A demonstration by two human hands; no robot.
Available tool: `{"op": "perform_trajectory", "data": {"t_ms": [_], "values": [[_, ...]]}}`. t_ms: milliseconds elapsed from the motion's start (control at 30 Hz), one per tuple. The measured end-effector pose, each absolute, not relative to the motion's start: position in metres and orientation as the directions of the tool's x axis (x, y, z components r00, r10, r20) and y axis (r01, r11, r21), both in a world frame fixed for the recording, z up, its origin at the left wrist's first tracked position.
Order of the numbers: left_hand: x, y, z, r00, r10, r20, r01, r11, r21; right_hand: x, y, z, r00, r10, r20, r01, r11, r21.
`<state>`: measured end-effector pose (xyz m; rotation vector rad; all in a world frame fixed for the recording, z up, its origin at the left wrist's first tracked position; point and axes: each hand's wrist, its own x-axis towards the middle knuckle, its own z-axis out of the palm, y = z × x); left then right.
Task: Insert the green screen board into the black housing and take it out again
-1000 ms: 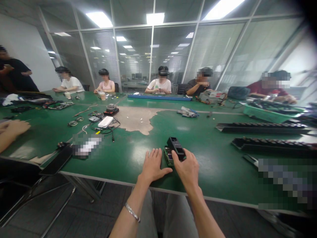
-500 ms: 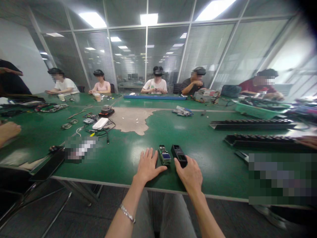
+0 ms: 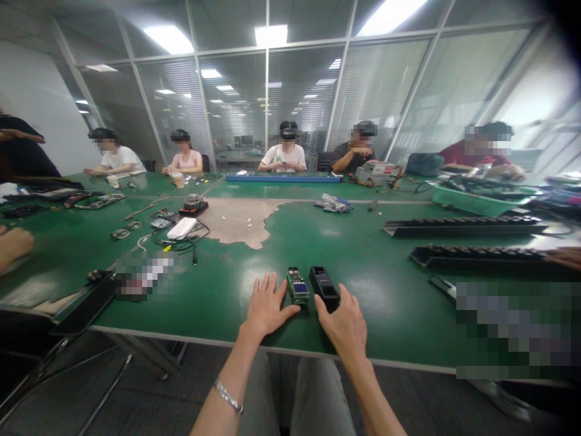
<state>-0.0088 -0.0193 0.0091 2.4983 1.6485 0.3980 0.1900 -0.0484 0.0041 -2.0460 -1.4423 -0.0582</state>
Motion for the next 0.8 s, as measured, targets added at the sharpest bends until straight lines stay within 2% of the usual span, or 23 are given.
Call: {"op": "perform_trajectory", "data": {"t_ms": [400, 633, 800], "values": [[-0.009, -0.016, 0.007, 0.381, 0.914, 0.143, 0.884, -0.405, 0.233, 0.194, -0.048, -0.001, 0.368, 0.821, 0.437, 0.869, -0.135, -0.477], [-0.01, -0.016, 0.004, 0.38, 0.911, 0.162, 0.881, -0.41, 0.237, 0.192, -0.043, 0.013, 0.346, 0.77, 0.536, 0.813, 0.039, -0.581], [-0.01, -0.016, 0.003, 0.381, 0.909, 0.17, 0.879, -0.413, 0.237, 0.17, -0.034, 0.039, 0.303, 0.764, 0.57, 0.8, 0.121, -0.588]]}}
